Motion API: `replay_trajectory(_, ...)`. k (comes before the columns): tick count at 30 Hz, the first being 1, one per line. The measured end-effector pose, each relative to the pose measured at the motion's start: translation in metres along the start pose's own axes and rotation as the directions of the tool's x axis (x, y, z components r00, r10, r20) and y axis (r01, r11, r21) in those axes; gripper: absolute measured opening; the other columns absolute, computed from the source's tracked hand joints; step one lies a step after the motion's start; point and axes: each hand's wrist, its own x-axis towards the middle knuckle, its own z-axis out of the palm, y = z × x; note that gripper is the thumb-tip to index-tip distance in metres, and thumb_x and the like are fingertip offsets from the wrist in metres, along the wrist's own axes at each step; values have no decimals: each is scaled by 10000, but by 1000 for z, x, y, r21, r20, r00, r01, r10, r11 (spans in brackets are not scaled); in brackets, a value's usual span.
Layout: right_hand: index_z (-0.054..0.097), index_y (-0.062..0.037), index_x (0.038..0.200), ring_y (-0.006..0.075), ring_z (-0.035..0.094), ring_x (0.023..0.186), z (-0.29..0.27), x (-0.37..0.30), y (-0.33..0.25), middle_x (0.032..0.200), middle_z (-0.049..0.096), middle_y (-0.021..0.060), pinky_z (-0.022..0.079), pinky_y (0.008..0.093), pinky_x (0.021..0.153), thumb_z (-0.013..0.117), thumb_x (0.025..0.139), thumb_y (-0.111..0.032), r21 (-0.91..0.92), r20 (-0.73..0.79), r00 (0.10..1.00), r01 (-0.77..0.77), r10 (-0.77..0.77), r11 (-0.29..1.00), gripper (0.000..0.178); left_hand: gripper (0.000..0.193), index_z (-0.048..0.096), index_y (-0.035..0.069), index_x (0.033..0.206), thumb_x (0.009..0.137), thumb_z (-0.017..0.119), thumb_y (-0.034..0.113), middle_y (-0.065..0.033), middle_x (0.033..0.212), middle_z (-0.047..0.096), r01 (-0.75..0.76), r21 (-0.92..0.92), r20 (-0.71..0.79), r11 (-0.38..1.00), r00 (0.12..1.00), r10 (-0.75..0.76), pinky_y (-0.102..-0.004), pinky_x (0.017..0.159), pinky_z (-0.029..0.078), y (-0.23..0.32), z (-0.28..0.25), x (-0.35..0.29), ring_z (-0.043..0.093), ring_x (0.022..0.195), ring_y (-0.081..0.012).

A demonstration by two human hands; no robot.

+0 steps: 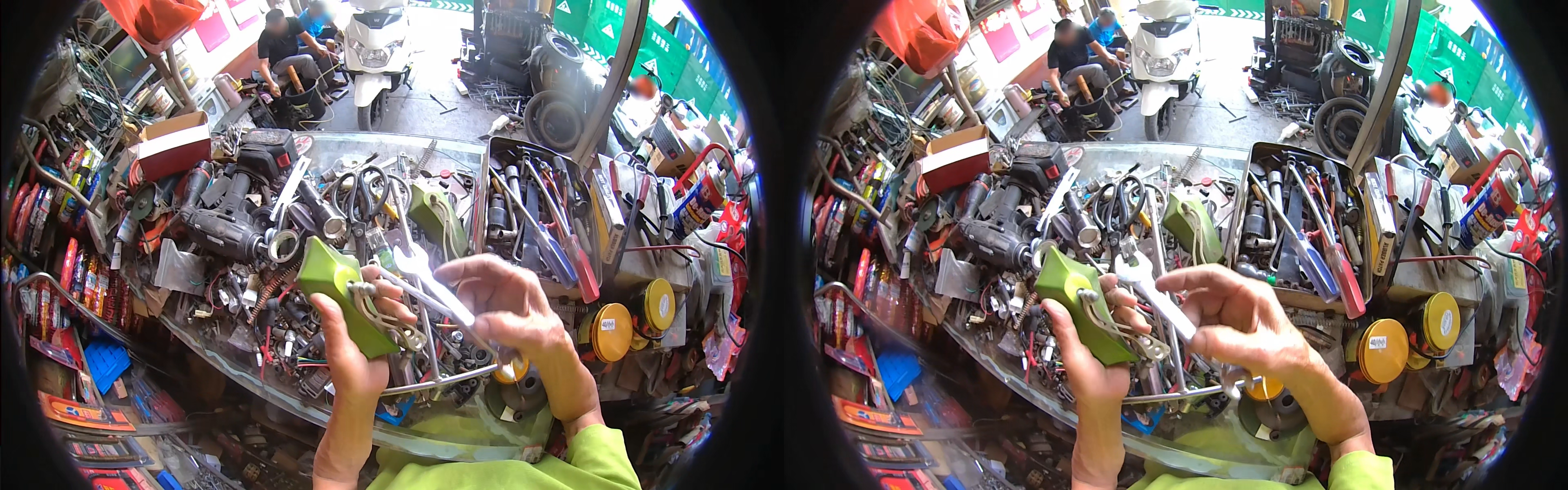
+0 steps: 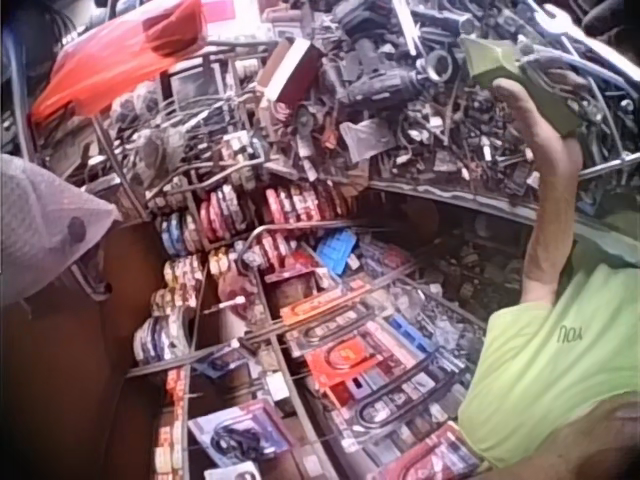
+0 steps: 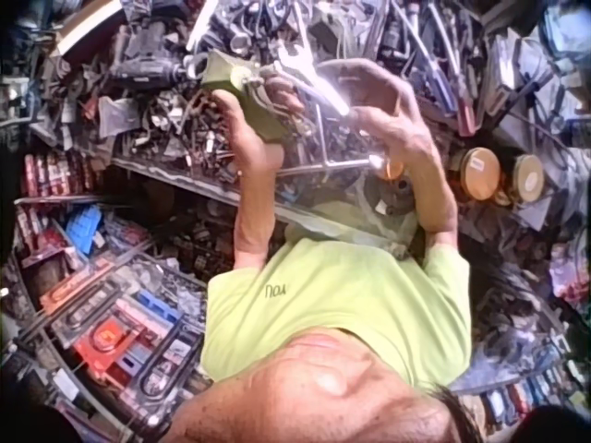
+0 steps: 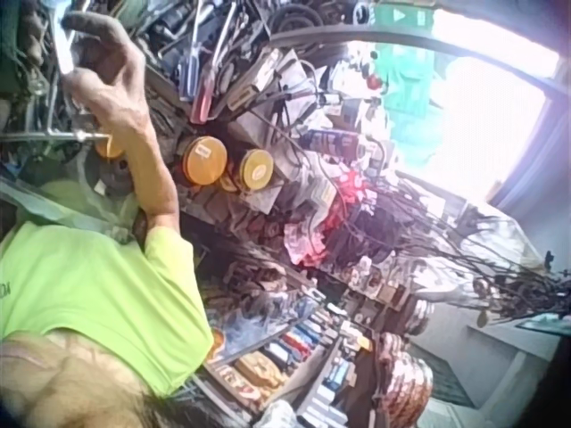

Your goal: The person holds a green plastic housing and uses a wrench to tighten a bolt on a metal rod attached to it. The person repeatedly adjusts the rod and housing, then uses the wrench to tighten the bolt again.

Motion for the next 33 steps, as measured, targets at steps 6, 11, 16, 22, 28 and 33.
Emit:
replay_trajectory(6, 418, 18, 1368, 69, 570, 798, 11, -6, 11, 945, 628, 70, 445, 205, 675, 658, 871, -42, 18, 108, 994, 6, -8, 1000, 555, 581, 489, 7, 1231, 949, 506, 515, -122, 944, 625, -42, -15, -53, 999, 998, 41, -347, 724, 526, -1, 5, -4, 640, 745, -205)
replay_trajectory(11, 488, -3, 1310, 34, 548, 678, -1, -2, 14, 862, 622, 25, 440, 192, 582, 599, 871, -1, -416, -359, 871, 173, -336, 893, 453, 709, 505, -26, 1182, 893, 513, 622, -102, 888, 536, 256, -372, 162, 892, 964, -209, -357, 617, 456, 5, -5, 6, 537, 636, -189)
replay_trajectory(16, 657, 0, 1058, 130, 584, 578, -42, 4, 11, 778, 662, 90, 486, 294, 592, 620, 829, -82, -890, -448, 664, -268, -599, 369, 247, 712, 493, -48, 1197, 841, 620, 555, -137, 928, 564, 281, -442, 229, 852, 954, -195, -362, 636, 455, 5, -11, 5, 585, 674, -230)
replay_trajectory(22, 657, 0, 937, 323, 651, 776, -52, -1, 13, 880, 654, 157, 497, 405, 686, 645, 810, -106, -881, -326, 682, -470, -654, -51, 165, 662, 491, -48, 1199, 824, 645, 476, -137, 908, 556, 271, -432, 218, 860, 957, -191, -367, 623, 451, 6, -11, 7, 582, 659, -235)
replay_trajectory(28, 652, -41, 933, 305, 633, 759, -2, 6, 21, 896, 624, 118, 502, 393, 666, 693, 825, -149, -975, -133, 767, -214, -627, -56, 158, 629, 470, -31, 1209, 835, 633, 447, -103, 899, 526, 285, -334, 184, 899, 955, -234, -373, 656, 447, 8, -9, 5, 539, 675, -198)
replay_trajectory(33, 615, -38, 1025, 311, 626, 846, 6, 9, 51, 890, 616, 130, 498, 411, 694, 649, 831, -157, -994, -62, 964, -83, -259, -72, 230, 637, 491, -32, 1186, 826, 630, 476, -115, 892, 566, 310, -262, 154, 914, 948, -278, -356, 643, 422, 5, -5, 4, 549, 671, -205)
